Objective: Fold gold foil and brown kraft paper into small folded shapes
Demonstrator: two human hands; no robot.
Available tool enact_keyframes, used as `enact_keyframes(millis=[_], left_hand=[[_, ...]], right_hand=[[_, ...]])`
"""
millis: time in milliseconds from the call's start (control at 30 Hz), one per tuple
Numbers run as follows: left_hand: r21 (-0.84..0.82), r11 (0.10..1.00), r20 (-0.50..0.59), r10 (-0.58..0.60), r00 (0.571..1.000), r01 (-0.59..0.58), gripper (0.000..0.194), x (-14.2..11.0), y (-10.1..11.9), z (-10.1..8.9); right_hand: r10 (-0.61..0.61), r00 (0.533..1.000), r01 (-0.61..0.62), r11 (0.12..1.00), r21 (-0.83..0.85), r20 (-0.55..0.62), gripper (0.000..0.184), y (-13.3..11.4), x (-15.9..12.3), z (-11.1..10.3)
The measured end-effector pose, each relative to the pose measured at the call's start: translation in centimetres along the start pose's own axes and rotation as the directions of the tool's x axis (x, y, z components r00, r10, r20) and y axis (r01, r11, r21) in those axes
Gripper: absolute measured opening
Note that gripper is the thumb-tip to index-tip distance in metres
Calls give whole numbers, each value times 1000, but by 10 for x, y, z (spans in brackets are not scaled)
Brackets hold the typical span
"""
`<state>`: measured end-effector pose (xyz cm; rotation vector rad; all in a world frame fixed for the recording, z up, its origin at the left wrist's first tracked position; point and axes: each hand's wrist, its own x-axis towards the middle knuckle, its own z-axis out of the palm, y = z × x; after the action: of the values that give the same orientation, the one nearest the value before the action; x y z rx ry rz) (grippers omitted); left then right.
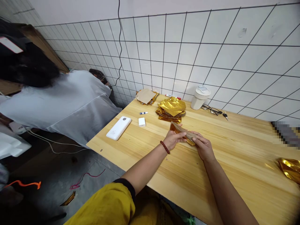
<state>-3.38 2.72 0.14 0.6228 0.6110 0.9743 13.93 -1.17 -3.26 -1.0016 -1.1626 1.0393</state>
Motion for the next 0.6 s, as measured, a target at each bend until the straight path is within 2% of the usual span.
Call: enact_keyframes(millis=[133,300,400,500,600], left_hand=[[8,1000,-12,5,1000,-5,78,1,-1,-1],[75,997,22,3,1000,-5,59,2,-3,-2],[77,997,24,13,1000,-15,56,3,-3,-3],[60,998,77,5,997,-10,56,3,-2,-4],[15,1000,178,-19,984,16,53,2,-1,-3]], right_hand=[[9,999,-8,999,52,-33,14,1,1,0],[108,981,-75,977,198,-162,20,-1,3,3],[165,965,-103,953,283,-203,22,-3,5,4],[175,961,-101,943,317,-215,23,-4,6,4],[167,960,-92,946,310,-225,21,-5,5,4]])
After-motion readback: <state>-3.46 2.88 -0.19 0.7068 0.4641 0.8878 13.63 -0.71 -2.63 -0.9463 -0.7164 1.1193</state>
